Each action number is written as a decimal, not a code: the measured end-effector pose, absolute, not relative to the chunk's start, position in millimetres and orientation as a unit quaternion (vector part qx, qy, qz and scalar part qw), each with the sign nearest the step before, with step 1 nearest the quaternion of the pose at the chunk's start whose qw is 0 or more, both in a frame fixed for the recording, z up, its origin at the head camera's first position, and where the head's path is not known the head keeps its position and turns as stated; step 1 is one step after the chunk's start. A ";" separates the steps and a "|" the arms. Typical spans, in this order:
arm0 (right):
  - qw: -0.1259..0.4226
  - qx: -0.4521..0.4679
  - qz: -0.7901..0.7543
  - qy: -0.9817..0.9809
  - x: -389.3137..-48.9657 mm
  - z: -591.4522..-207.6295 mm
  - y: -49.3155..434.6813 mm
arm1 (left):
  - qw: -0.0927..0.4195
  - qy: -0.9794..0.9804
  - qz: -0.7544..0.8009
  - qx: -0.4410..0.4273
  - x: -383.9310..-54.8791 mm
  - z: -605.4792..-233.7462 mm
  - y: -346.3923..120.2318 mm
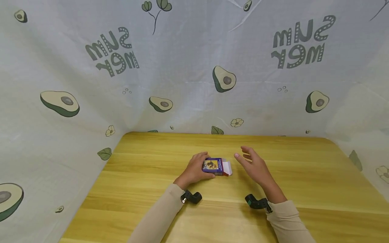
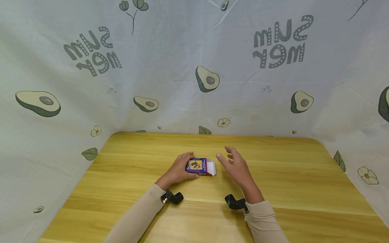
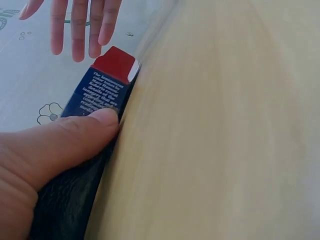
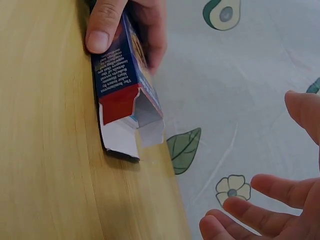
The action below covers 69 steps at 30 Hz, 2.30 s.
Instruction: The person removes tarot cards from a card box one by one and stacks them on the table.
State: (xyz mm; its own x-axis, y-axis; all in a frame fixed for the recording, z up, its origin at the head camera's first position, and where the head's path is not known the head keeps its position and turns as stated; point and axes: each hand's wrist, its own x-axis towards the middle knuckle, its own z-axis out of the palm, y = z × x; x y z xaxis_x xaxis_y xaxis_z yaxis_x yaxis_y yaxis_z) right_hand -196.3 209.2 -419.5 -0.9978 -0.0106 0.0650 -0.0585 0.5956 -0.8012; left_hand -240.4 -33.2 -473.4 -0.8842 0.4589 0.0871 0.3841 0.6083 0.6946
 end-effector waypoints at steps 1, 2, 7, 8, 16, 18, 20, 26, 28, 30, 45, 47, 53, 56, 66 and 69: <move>0.027 0.020 0.451 -0.892 -196.4 -419.3 208.6 | 0.047 0.894 0.380 0.231 -240.9 -474.0 -33.2; 0.029 0.021 0.453 -0.891 -196.7 -419.0 208.1 | 0.044 0.894 0.384 0.227 -241.3 -474.8 -33.2; 0.062 0.028 0.459 -0.886 -207.6 -434.7 211.0 | 0.023 0.886 0.413 0.210 -244.1 -478.1 -33.4; 0.070 0.030 0.461 -0.884 -213.2 -442.5 213.6 | 0.019 0.885 0.417 0.208 -244.5 -478.6 -33.6; 0.053 0.036 0.482 -0.874 -199.2 -414.8 197.6 | 0.009 0.880 0.431 0.201 -245.8 -481.0 -35.6; 0.055 0.047 0.485 -0.872 -199.5 -415.3 197.4 | 0.006 0.878 0.433 0.205 -246.0 -481.1 -35.3; 0.058 0.058 0.487 -0.869 -200.4 -415.7 197.2 | 0.003 0.877 0.434 0.208 -246.2 -480.9 -35.2; 0.055 0.067 0.495 -0.864 -203.4 -417.5 193.4 | 0.001 0.873 0.440 0.211 -245.7 -481.0 -36.1; 0.053 0.066 0.495 -0.865 -203.9 -418.2 192.0 | 0.001 0.871 0.442 0.215 -245.2 -481.5 -36.1; 0.051 0.065 0.496 -0.865 -203.8 -418.1 190.6 | 0.001 0.868 0.445 0.219 -244.7 -482.1 -35.4; 0.062 0.070 0.482 -0.871 -210.7 -412.3 172.1 | 0.001 0.841 0.500 0.206 -241.5 -480.2 -37.2; 0.065 0.069 0.480 -0.872 -210.7 -411.0 170.4 | -0.001 0.837 0.508 0.203 -241.2 -480.5 -37.2; 0.076 0.061 0.467 -0.879 -213.2 -409.9 167.4 | -0.022 0.824 0.527 0.206 -240.6 -483.7 -36.4; 0.075 0.055 0.467 -0.879 -215.4 -409.1 166.5 | -0.035 0.820 0.533 0.206 -240.9 -485.2 -36.4; 0.059 0.022 0.481 -0.874 -220.6 -408.5 158.5 | -0.065 0.818 0.532 0.209 -242.9 -488.5 -37.8; 0.063 0.024 0.482 -0.873 -220.0 -408.8 156.4 | -0.067 0.817 0.533 0.209 -243.1 -486.9 -37.4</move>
State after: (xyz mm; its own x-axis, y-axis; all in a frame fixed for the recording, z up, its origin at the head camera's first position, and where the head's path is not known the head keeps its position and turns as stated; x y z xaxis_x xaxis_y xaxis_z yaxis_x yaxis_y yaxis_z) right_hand -220.0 156.4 -408.8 -0.9910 0.0196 0.1324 -0.1017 0.5335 -0.8396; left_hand -243.1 -37.4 -486.9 -0.9040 0.2697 0.3318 0.4125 0.3453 0.8430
